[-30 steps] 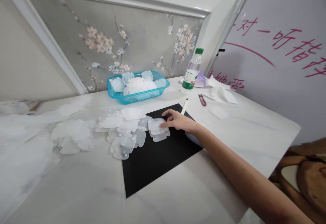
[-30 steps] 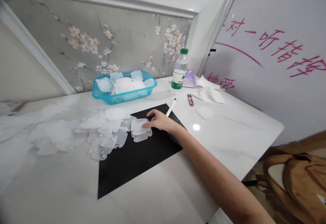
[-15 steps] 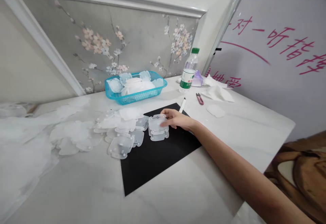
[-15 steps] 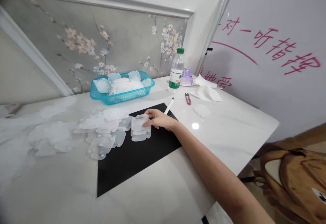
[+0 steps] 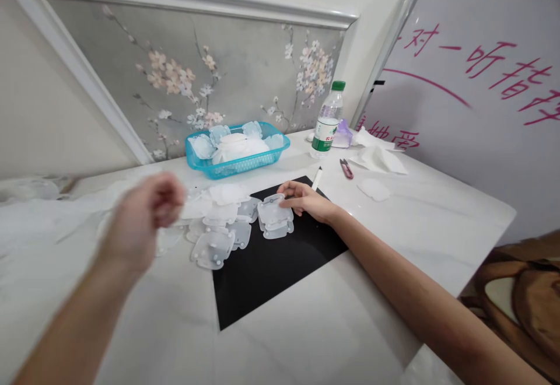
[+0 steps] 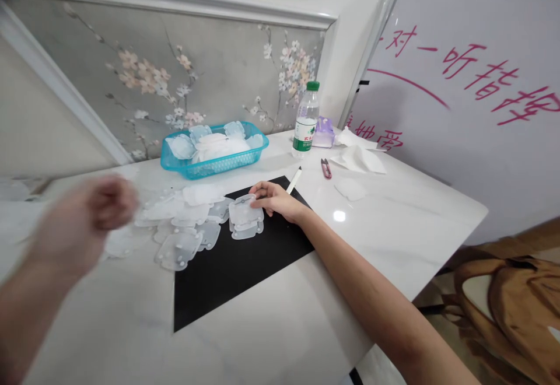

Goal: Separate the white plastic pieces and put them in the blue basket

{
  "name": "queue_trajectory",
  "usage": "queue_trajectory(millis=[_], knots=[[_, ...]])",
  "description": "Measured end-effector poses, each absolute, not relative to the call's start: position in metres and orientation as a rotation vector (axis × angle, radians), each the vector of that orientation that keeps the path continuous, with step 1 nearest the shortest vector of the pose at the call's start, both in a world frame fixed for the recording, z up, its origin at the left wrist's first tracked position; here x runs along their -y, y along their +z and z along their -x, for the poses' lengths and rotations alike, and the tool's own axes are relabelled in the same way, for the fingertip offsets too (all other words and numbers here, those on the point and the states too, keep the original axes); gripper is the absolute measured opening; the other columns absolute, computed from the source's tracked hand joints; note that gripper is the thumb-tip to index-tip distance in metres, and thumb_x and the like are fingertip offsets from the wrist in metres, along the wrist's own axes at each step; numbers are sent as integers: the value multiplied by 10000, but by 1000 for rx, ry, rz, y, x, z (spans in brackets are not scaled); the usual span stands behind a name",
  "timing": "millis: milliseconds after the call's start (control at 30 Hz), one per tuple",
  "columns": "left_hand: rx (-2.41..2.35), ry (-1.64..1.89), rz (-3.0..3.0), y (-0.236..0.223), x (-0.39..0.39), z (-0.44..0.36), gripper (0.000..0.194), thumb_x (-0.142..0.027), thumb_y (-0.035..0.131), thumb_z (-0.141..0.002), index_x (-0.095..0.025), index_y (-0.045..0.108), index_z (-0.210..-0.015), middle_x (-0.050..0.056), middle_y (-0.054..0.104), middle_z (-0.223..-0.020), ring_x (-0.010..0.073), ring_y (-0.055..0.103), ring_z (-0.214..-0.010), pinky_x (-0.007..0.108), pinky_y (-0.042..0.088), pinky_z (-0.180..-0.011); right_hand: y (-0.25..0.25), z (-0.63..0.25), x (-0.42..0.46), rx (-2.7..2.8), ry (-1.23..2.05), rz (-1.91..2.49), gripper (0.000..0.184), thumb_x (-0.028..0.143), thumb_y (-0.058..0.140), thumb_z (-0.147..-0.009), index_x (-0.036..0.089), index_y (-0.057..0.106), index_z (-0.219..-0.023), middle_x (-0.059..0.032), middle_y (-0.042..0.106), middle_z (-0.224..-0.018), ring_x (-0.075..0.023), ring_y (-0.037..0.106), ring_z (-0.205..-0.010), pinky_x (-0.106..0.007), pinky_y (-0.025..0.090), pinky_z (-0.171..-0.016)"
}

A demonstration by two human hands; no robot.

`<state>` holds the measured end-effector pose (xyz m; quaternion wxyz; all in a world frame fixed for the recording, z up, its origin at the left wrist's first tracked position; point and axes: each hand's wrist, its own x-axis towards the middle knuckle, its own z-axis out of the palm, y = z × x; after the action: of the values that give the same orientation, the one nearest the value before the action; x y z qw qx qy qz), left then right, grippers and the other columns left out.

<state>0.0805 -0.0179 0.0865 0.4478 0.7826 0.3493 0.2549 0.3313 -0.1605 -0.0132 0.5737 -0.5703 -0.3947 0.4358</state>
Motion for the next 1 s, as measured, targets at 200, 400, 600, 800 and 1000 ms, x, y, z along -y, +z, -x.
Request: queue_trajectory(millis=[200, 400, 600, 800, 1000], knots=[[-1174, -98, -2581, 52, 46, -114, 332, -472, 411, -794, -231, 521, -994, -4, 598, -739, 181, 568, -682, 266, 314, -544, -11, -331, 162, 935, 1039, 1359, 316, 221, 721, -605, 171, 546, -862, 26, 563, -787, -30, 404, -498, -171, 283, -373], [-1216, -293, -2747, 64, 40, -105, 379, -491, 377, -782, -234, 549, -1001, 57, 666, -894, 263, 617, -823, 313, 345, -605, -9, -329, 161, 927, 1039, 1369, 308, 226, 719, -595, 168, 542, -841, 26, 564, -781, -28, 394, -487, -176, 281, -371], [-1165, -444, -2772, 73, 43, -100, 398, -448, 431, -713, -226, 556, -1020, 51, 660, -857, 264, 613, -761, 319, 342, -594, -7, -328, 162, 931, 1037, 1377, 291, 223, 716, -590, 166, 547, -820, 30, 564, -772, -29, 397, -488, -182, 277, -375], [-1130, -567, -2770, 77, 40, -93, 396, -366, 462, -664, -236, 551, -1028, 50, 650, -917, 259, 613, -791, 309, 345, -601, -9, -329, 162, 934, 1034, 1376, 283, 221, 711, -594, 168, 550, -820, 27, 567, -781, -32, 395, -494, -184, 277, -380], [-1168, -560, -2730, 76, 34, -89, 431, -347, 486, -620, -222, 565, -1026, 61, 655, -890, 274, 618, -755, 322, 362, -589, -9, -330, 163, 955, 1036, 1378, 268, 216, 698, -609, 170, 551, -828, 23, 566, -803, -31, 397, -498, -184, 280, -384]])
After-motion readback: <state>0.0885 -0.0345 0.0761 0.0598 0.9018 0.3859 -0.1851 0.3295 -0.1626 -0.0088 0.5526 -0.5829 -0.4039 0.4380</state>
